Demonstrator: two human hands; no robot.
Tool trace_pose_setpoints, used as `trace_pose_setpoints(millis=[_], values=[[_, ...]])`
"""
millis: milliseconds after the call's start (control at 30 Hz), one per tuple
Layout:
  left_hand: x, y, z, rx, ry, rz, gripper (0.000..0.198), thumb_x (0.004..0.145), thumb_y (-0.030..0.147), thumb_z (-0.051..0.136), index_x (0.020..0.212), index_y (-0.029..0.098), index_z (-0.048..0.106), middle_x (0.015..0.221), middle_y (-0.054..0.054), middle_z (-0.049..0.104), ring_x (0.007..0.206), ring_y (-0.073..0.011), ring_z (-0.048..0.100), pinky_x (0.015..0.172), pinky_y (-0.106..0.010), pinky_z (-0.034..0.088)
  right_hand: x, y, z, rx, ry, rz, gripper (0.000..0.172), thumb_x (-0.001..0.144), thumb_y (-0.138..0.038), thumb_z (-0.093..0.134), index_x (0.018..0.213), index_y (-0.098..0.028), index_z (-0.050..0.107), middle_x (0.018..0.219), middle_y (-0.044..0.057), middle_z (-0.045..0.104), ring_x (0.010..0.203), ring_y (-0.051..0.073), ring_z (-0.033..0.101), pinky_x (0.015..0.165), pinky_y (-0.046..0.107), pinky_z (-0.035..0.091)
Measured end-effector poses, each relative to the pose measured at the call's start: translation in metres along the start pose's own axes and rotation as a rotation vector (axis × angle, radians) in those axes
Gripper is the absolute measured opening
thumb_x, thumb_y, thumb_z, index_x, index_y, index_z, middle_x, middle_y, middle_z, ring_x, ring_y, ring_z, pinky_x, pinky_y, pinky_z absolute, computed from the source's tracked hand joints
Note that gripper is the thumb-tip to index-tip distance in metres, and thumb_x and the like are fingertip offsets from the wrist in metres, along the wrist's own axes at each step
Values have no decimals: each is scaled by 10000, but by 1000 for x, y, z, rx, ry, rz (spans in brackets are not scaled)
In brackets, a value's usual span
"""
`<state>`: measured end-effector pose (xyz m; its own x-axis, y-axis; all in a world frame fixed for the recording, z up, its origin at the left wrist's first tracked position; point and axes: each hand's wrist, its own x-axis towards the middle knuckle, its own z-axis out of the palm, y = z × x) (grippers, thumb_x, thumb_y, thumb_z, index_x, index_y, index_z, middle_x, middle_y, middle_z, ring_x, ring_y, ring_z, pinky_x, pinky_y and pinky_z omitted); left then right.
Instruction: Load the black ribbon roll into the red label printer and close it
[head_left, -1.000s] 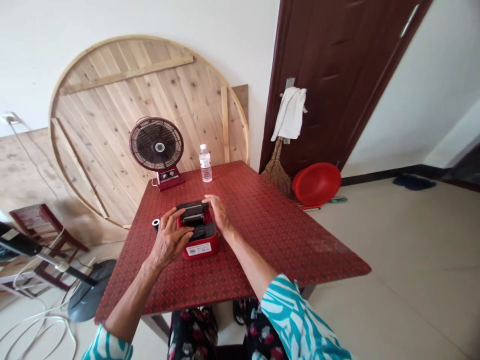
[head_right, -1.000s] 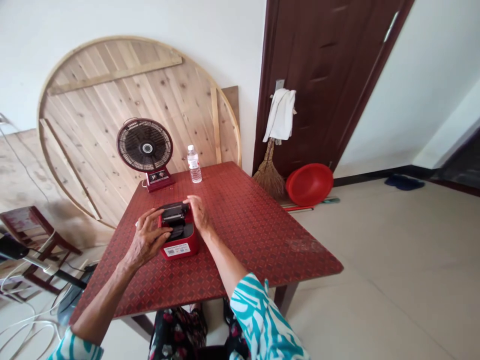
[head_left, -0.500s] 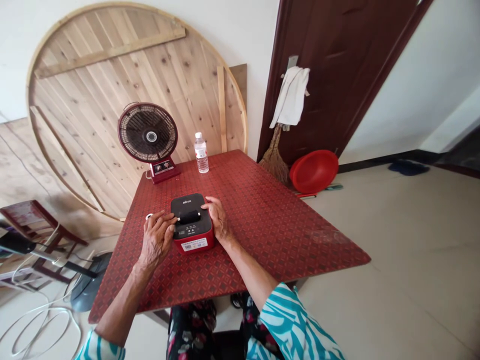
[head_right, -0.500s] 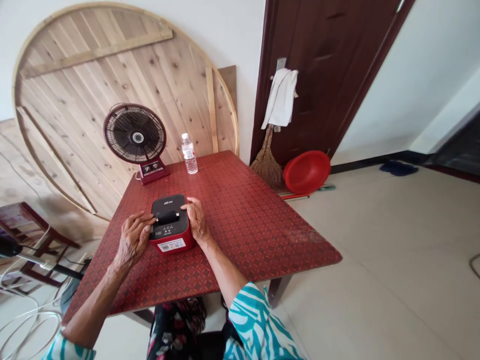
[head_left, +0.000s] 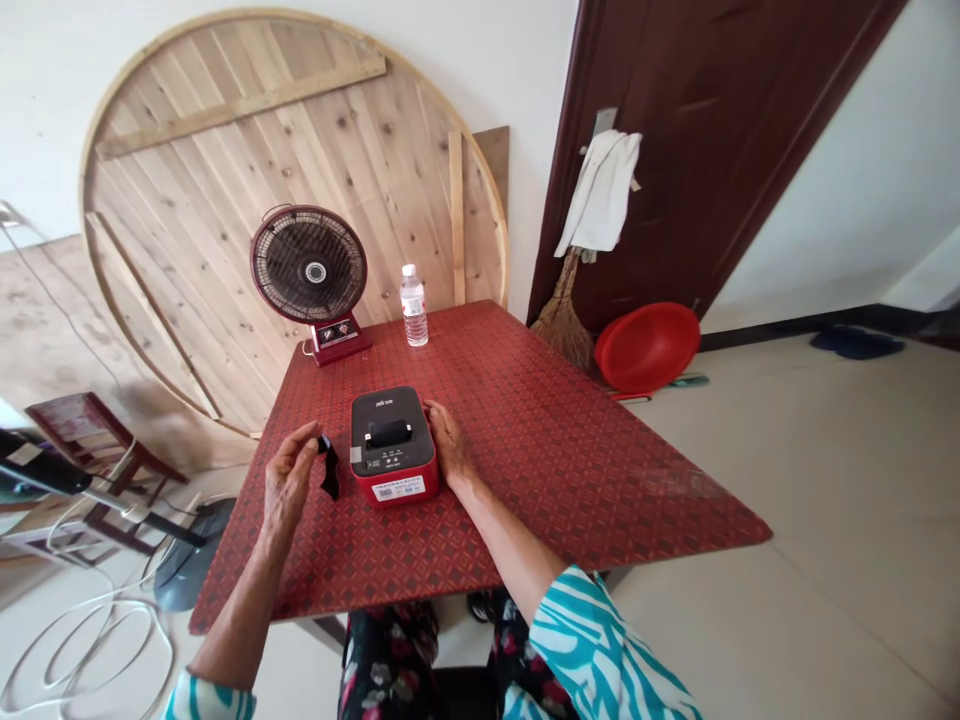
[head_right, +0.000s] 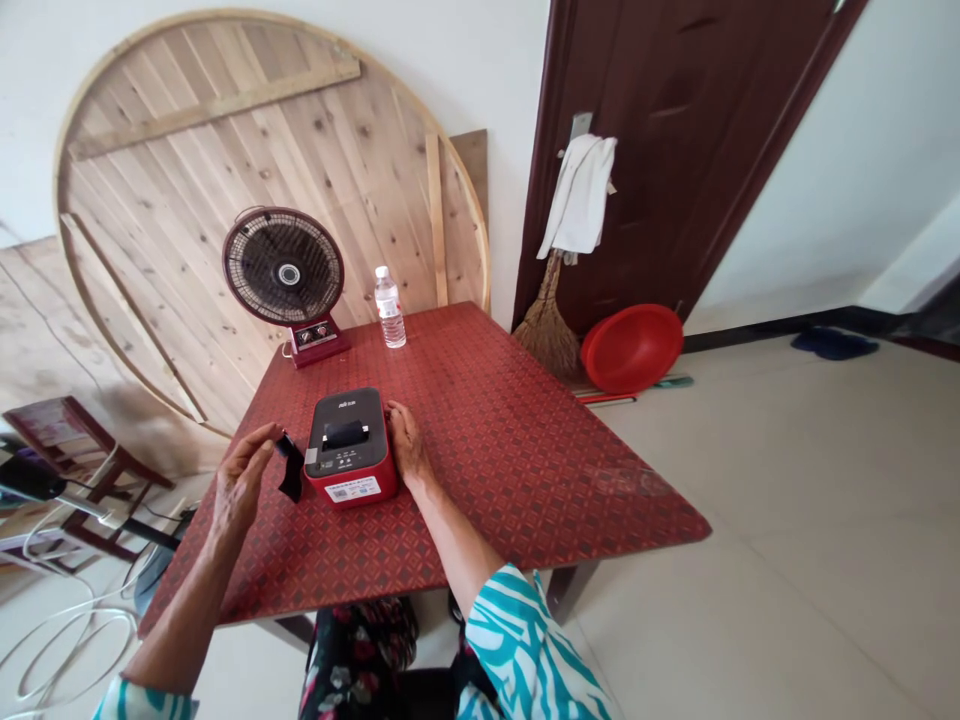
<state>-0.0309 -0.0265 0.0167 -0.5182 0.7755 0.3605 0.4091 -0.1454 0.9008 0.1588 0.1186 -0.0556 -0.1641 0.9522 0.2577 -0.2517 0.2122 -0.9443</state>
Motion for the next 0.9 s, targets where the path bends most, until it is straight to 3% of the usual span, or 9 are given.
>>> trace_pose_setpoints(millis=[133,233,300,400,567,900], values=[[2,19,7,-53,-95,-69,491,775,441,608,1180,169,552,1027,-77,669,799,-160,641,586,-223,475,1,-3,0,-11,10,7,444,846,-532,417,1092,-219,616,1155,69,648,1095,225,569,991,403,391],[-4,30,14,-72,-252,-198,586,743,432,643,1237,155,493,735,4,635,463,-76,513,392,-185,334,0,-3,0,-9,7,-2,425,845,-523,420,1067,-226,629,1117,59,668,1069,219,580,971,393,407],[-7,33,18,-66,-320,-264,637,738,439,642,1265,134,457,555,67,541,357,-58,408,350,-184,267,0,-3,0,-11,2,-9,414,847,-519,420,1056,-233,634,1101,48,676,1060,214,583,962,387,412],[-6,33,20,-98,-371,-346,713,721,443,644,1303,105,410,455,104,463,306,-50,337,331,-181,204,1,-2,0,-22,8,-12,407,847,-514,422,1048,-236,640,1100,40,678,1065,212,578,963,383,409],[5,32,20,-222,-409,-505,815,631,361,693,1333,111,364,489,99,501,266,-33,290,300,-169,134,1,-2,-1,-22,7,-7,388,846,-502,427,1038,-246,646,1102,34,676,1071,213,575,970,385,403],[10,22,19,-440,-505,-697,671,584,270,732,1195,189,468,522,108,460,287,7,236,292,-118,100,1,3,-1,-49,-14,-23,362,860,-471,415,1046,-252,635,1116,31,660,1075,210,564,978,388,390]])
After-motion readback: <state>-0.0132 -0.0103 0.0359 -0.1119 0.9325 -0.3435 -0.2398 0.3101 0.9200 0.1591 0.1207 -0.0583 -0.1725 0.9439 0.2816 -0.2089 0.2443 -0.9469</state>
